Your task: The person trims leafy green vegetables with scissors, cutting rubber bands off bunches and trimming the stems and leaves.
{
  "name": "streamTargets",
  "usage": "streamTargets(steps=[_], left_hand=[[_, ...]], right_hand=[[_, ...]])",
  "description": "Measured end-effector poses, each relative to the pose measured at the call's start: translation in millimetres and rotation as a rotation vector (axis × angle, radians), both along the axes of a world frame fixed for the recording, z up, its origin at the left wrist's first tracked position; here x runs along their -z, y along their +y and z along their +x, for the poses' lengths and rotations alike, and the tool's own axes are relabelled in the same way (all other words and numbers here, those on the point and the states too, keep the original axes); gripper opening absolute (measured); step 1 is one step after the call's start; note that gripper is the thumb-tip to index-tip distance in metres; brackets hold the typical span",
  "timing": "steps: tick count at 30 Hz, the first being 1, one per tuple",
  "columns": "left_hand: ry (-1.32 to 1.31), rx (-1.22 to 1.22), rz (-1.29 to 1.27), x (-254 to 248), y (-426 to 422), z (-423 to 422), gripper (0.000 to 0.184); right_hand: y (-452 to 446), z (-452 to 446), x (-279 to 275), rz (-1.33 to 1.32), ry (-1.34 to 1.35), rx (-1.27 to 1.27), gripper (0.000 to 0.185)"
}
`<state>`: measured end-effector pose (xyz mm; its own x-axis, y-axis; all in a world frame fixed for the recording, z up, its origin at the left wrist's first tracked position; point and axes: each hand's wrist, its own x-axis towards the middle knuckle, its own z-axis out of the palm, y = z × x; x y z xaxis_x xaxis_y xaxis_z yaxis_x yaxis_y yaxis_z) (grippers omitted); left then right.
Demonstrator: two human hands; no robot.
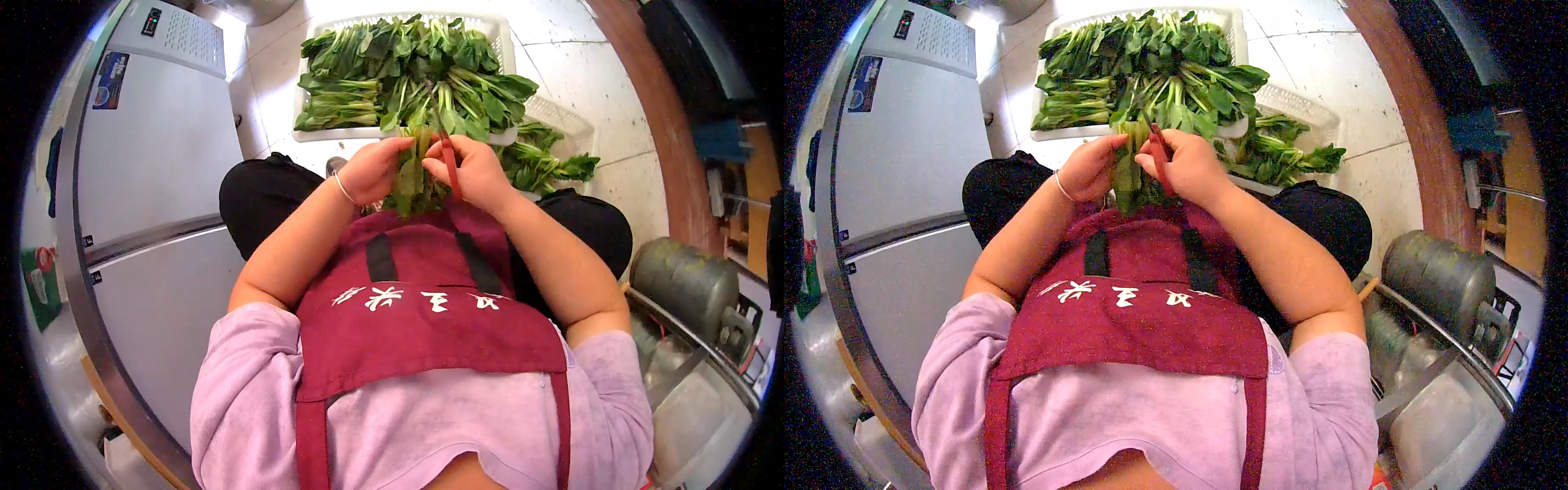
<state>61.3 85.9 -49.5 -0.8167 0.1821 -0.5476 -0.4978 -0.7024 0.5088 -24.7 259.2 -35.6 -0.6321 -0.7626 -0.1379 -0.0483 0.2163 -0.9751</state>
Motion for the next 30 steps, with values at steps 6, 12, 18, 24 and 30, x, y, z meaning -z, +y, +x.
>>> streamTargets(steps=[6, 12, 18, 24, 30], left_hand=[[0.007, -0.01, -0.072, 6, 11, -3, 0.032], [0.044, -0.002, -0.142, 1, 16, -2, 0.032], [0.042, 0.011, -0.011, 1, 14, 0, 0.033], [-0.033, -0.008, -0.03, -9, 14, 1, 0.036], [0.036, -0.036, 0.161, -6, 6, 1, 0.044]], right_hand=[[2, -4, 6, 0.12, 0.122, 0.022, 0.022], [1, -8, 28, 0.096, -0.136, 0.027, 0.03], [2, -5, 12, 0.092, -0.038, -0.031, 0.019], [3, -11, 8, 0.014, -0.347, 0.004, 0.027], [4, -13, -7, -0.075, -0.62, 0.058, 0.019]])
